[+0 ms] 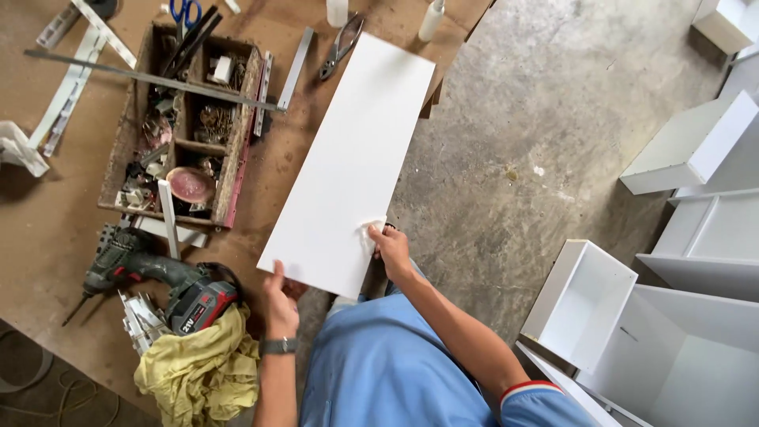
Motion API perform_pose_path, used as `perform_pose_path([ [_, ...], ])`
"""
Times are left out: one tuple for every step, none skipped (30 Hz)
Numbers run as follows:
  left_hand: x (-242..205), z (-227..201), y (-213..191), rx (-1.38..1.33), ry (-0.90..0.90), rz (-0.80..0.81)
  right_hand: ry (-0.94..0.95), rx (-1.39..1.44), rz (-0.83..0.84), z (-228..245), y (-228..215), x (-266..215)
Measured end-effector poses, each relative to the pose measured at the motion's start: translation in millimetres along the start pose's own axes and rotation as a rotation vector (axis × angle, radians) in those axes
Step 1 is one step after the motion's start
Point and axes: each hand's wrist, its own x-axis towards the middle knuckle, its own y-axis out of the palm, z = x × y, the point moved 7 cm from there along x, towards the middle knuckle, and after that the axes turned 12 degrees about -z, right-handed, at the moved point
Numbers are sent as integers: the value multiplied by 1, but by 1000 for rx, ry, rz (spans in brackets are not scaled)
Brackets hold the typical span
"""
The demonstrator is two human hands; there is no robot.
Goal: Cleaning a melamine furniture board with a spray solution and a rag, then fitting it into a cabinet structure.
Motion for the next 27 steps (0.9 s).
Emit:
perform_pose_path([
  [-21,7,11,124,-49,59,7,14,36,2,1,-6],
  [-43,15,21,249,-97,117,14,28,72,5,2,-11],
  [-56,19,32,249,-92,122,9,32,74,14,3,-18],
  [-70,26,46,268,-119,186,42,41,85,20,6,-23],
  [-85,34,57,293,-152,246,83,49,91,23,6,-32],
  [-92,28,62,298,-154,248,85,52,87,28,8,-37],
  [-103,24,64,389,-129,253,84,53,80,32,6,-43],
  [-112,19,67,479,-104,258,83,54,72,37,5,-49],
  [-111,15,67,479,-106,258,83,53,70,44,9,-38],
  [-110,11,68,495,-118,266,37,40,44,55,12,-25],
  [-113,10,68,513,-134,268,-2,27,17,64,11,-15],
  [-118,8,69,516,-140,264,5,25,15,79,14,13],
  [-120,7,67,543,-161,246,41,18,-42,90,16,44],
  [-121,5,67,571,-183,229,76,10,-98,101,17,76],
  [-128,1,70,574,-193,221,88,5,-102,111,18,109],
  [-135,-2,73,586,-208,199,64,-8,-174,123,13,144],
  [-140,-6,78,599,-221,178,38,-20,-245,137,10,181],
  [-145,-9,84,601,-228,171,46,-24,-246,140,9,220],
  [-148,-15,88,596,-209,145,7,-32,-301,145,8,259],
  [-151,-21,92,592,-189,119,-33,-40,-355,149,8,299],
  [-154,-25,98,593,-195,105,-22,-48,-351,153,4,320],
  [-157,-31,103,593,-183,76,-79,-70,-361,162,-1,340],
  [-162,-36,106,586,-168,38,-136,-97,-359,168,0,359],
  [-162,-33,100,579,-171,16,-126,-109,-343,189,5,350],
  [-159,-33,95,583,-175,7,-125,-283,-373,212,8,342],
  [-158,-33,90,586,-180,-2,-125,-456,-401,236,10,333],
  [-160,-31,90,586,-182,-9,-120,-460,-396,230,10,337],
])
